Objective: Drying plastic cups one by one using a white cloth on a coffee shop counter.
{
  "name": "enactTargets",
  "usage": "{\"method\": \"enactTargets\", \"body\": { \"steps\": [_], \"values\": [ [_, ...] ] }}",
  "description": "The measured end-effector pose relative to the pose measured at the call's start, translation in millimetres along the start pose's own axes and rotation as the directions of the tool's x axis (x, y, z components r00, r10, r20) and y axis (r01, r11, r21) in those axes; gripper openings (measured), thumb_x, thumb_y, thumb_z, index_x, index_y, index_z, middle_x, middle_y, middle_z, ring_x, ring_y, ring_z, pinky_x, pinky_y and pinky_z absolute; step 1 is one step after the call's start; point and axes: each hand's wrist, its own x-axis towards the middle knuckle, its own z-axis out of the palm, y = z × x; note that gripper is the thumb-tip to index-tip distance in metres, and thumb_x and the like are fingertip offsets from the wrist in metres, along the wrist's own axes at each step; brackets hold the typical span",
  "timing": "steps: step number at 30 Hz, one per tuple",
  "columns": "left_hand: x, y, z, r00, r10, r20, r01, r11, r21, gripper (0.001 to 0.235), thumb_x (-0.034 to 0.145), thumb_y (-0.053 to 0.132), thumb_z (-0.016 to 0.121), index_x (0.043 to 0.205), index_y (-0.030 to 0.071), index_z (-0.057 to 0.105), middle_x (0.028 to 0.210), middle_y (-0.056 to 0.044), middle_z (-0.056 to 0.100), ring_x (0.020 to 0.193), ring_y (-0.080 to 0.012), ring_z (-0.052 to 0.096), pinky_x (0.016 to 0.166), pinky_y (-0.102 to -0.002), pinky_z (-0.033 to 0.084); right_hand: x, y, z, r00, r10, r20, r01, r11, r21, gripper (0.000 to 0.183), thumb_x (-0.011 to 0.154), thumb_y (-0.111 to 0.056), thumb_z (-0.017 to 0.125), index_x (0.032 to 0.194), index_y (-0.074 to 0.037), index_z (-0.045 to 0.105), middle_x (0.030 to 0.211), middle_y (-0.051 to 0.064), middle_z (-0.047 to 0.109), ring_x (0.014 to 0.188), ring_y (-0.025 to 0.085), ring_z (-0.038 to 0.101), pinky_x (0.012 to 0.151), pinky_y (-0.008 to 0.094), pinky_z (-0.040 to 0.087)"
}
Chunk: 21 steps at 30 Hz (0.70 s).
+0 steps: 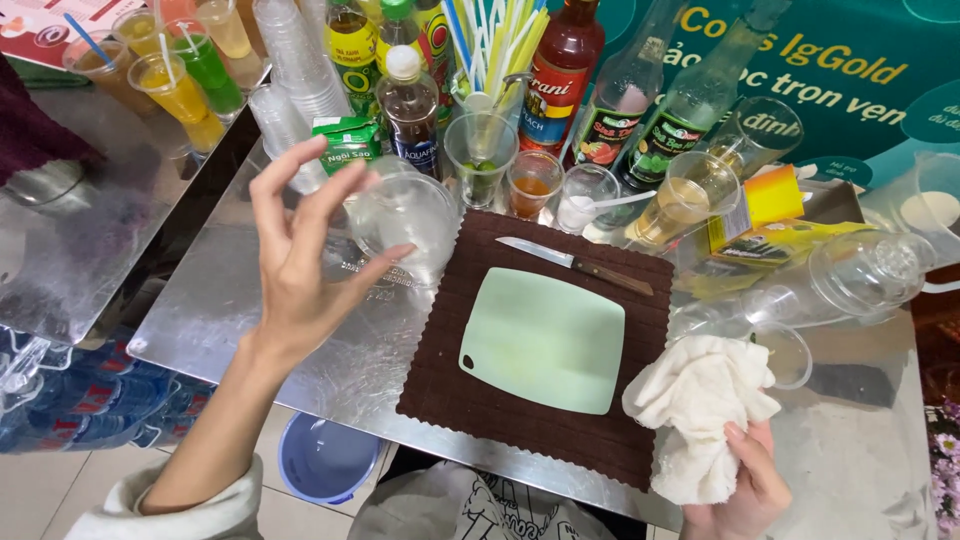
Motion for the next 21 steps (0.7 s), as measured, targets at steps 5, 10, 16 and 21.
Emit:
{"method": "enactTargets", "body": {
  "steps": [5, 10, 16, 21],
  "values": [
    [5.5, -10.7, -4.4, 0.999, 0.05, -0.007, -0.049, 0.997, 0.053, 0.056, 0.091, 0.003, 0.091, 0.133, -0.011, 0.057, 0.143, -0.026, 0.036, 0.12, -0.0401, 0.065, 0.117, -0.05, 0.055, 1.4, -4.7, -4.2, 0.99, -0.024, 0.139, 0.004, 0.99, 0.144, 0.073, 0.085, -0.009, 0.06, 0.154, 0.009, 0.043, 0.132, 0.025, 0.065, 0.118, 0.034, 0.066, 0.099, 0.035, 0.055],
    [6.0, -23.0, -8.9, 0.998, 0.021, 0.064, -0.037, 0.967, 0.253, 0.059, 0.096, 0.022, 0.085, 0.14, -0.002, 0.054, 0.14, -0.021, 0.063, 0.14, -0.0409, 0.045, 0.12, -0.056, 0.035, 0.4, -5.8, -7.0, 0.996, -0.043, 0.084, 0.033, 0.993, 0.11, 0.072, 0.084, -0.012, 0.06, 0.152, 0.01, 0.046, 0.13, 0.025, 0.066, 0.114, 0.033, 0.068, 0.095, 0.033, 0.057],
    [-4.1, -62.9, -1.8, 0.994, -0.071, 0.08, 0.03, 0.902, 0.431, 0.072, 0.079, -0.003, 0.093, 0.141, -0.004, 0.059, 0.136, -0.024, 0.058, 0.137, -0.0475, 0.042, 0.114, -0.081, 0.019, 0.4, -6.8, -9.6, 0.997, -0.041, 0.07, 0.033, 0.992, 0.12, 0.073, 0.083, -0.012, 0.06, 0.153, 0.008, 0.046, 0.133, 0.024, 0.065, 0.117, 0.034, 0.067, 0.097, 0.033, 0.055],
    [-6.3, -99.8, 16.7, 0.991, 0.059, 0.124, -0.117, 0.828, 0.548, 0.054, 0.094, -0.012, 0.086, 0.141, 0.004, 0.067, 0.139, -0.018, 0.066, 0.139, -0.0469, 0.048, 0.111, -0.083, 0.011, -0.1, -4.3, -15.1, 0.999, -0.039, -0.029, 0.041, 0.996, 0.079, 0.065, 0.083, -0.011, 0.059, 0.146, 0.007, 0.055, 0.124, 0.019, 0.07, 0.11, 0.029, 0.07, 0.091, 0.03, 0.057]
  ]
}}
